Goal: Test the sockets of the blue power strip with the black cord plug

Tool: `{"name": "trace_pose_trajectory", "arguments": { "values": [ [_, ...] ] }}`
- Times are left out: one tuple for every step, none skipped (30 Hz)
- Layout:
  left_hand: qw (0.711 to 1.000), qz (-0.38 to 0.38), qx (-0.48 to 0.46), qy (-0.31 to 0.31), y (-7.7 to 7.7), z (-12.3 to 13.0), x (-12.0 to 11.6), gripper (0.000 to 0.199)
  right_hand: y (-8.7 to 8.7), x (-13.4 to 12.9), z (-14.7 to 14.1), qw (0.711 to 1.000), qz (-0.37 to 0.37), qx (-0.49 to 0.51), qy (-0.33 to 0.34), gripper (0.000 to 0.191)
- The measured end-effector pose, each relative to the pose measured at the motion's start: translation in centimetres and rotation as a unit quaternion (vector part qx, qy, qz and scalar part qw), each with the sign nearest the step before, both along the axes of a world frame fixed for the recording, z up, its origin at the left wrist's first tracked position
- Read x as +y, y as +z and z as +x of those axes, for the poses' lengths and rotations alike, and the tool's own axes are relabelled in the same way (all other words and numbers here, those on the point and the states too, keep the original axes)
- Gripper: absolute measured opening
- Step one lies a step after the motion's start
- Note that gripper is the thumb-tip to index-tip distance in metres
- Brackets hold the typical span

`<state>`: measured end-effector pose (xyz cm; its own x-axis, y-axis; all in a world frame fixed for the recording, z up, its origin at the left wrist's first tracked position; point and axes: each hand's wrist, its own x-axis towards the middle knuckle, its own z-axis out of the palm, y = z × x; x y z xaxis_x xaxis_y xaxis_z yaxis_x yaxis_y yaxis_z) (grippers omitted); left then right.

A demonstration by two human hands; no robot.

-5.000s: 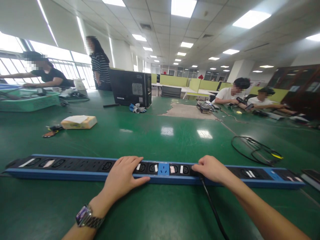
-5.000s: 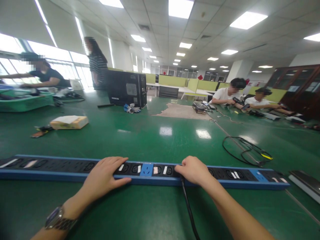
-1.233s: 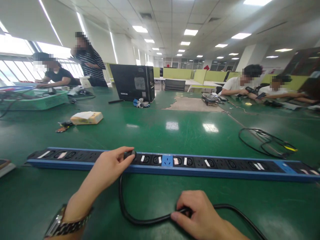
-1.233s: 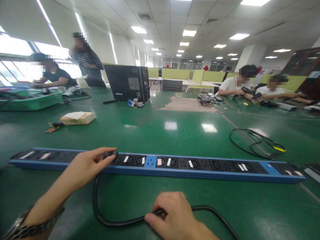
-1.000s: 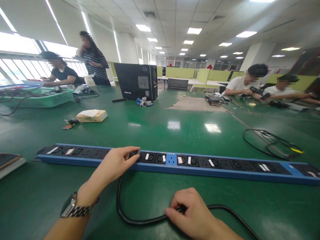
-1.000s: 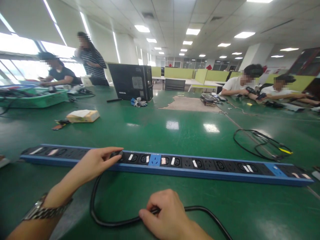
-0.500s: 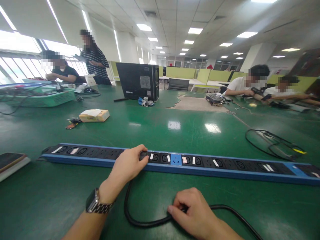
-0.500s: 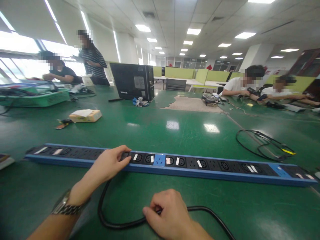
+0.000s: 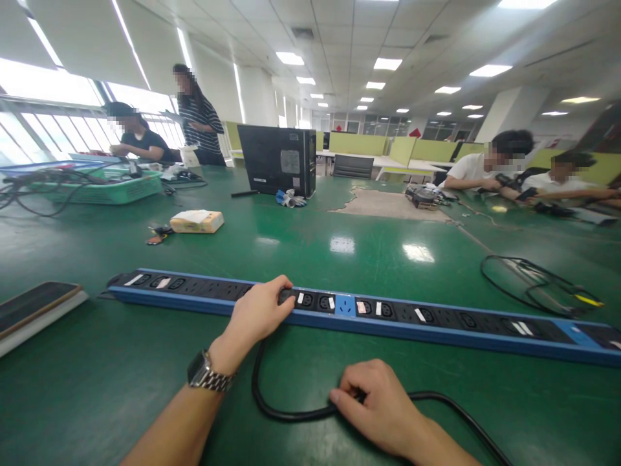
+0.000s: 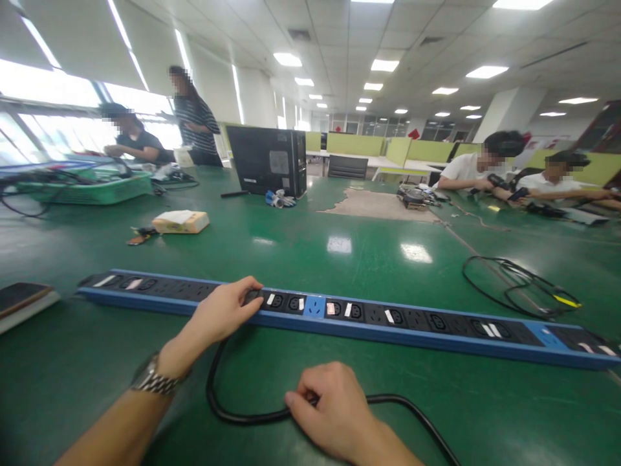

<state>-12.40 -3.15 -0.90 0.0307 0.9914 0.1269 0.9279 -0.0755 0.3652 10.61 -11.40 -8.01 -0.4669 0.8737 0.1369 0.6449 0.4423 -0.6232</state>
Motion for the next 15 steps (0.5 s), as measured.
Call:
{"name": "trace_pose_trajectory", "arguments": {
  "values": [
    [1.0,0.003,-0.003,-0.002,0.0,0.0,0.0,0.026,0.0,0.0,0.0,1.0,0.001,-0.006,0.003,0.027],
    [1.0,0.007,-0.007,-0.004,0.0,-0.1,0.0,0.027,0.0,0.1,0.0,1.0,0.002,-0.011,0.006,0.026],
    [1.0,0.01,-0.011,-0.005,-0.1,-0.1,0.0,0.027,0.1,0.1,0.0,1.0,0.001,-0.016,0.009,0.026],
    [1.0,0.014,-0.015,-0.007,-0.2,-0.1,0.0,0.028,0.1,0.2,0.0,1.0,-0.001,-0.02,0.011,0.025],
    [1.0,0.017,-0.02,-0.008,-0.3,-0.1,0.0,0.029,0.2,0.2,0.0,1.0,-0.004,-0.022,0.013,0.024],
    [0.999,0.021,-0.024,-0.009,-0.4,-0.2,0.1,0.029,0.2,0.2,0.0,1.0,-0.006,-0.023,0.016,0.024],
    [0.999,0.023,-0.027,-0.01,-0.5,-0.2,0.1,0.03,0.2,0.2,0.1,1.0,-0.008,-0.023,0.019,0.023],
    [0.999,0.026,-0.031,-0.013,-0.7,-0.3,0.1,0.03,0.2,0.2,0.1,0.999,-0.01,-0.022,0.021,0.023],
    [0.998,0.031,-0.041,-0.02,-0.8,-0.4,0.2,0.031,0.2,0.1,0.2,0.999,-0.01,-0.021,0.023,0.022],
    [0.997,0.04,-0.061,-0.03,-0.7,-0.5,0.2,0.032,0.2,0.1,0.2,0.999,-0.011,-0.021,0.025,0.022],
    [0.994,0.059,-0.089,-0.037,-0.6,-0.7,0.2,0.032,0.2,0.1,0.2,0.999,-0.012,-0.021,0.026,0.022],
    [0.988,0.089,-0.125,-0.035,-0.3,-0.9,0.2,0.032,0.2,0.1,0.2,0.999,-0.014,-0.022,0.024,0.021],
    [0.977,0.13,-0.168,-0.02,0.1,-1.1,0.2,0.033,0.3,0.1,0.2,0.999,-0.018,-0.021,0.02,0.02],
    [0.961,0.18,-0.211,0.006,0.6,-1.3,0.2,0.033,0.4,0.2,0.1,0.999,-0.021,-0.019,0.015,0.019],
    [0.941,0.229,-0.248,0.039,1.2,-1.4,0.3,0.033,0.6,0.2,0.0,1.0,-0.025,-0.016,0.01,0.018]
  ]
}}
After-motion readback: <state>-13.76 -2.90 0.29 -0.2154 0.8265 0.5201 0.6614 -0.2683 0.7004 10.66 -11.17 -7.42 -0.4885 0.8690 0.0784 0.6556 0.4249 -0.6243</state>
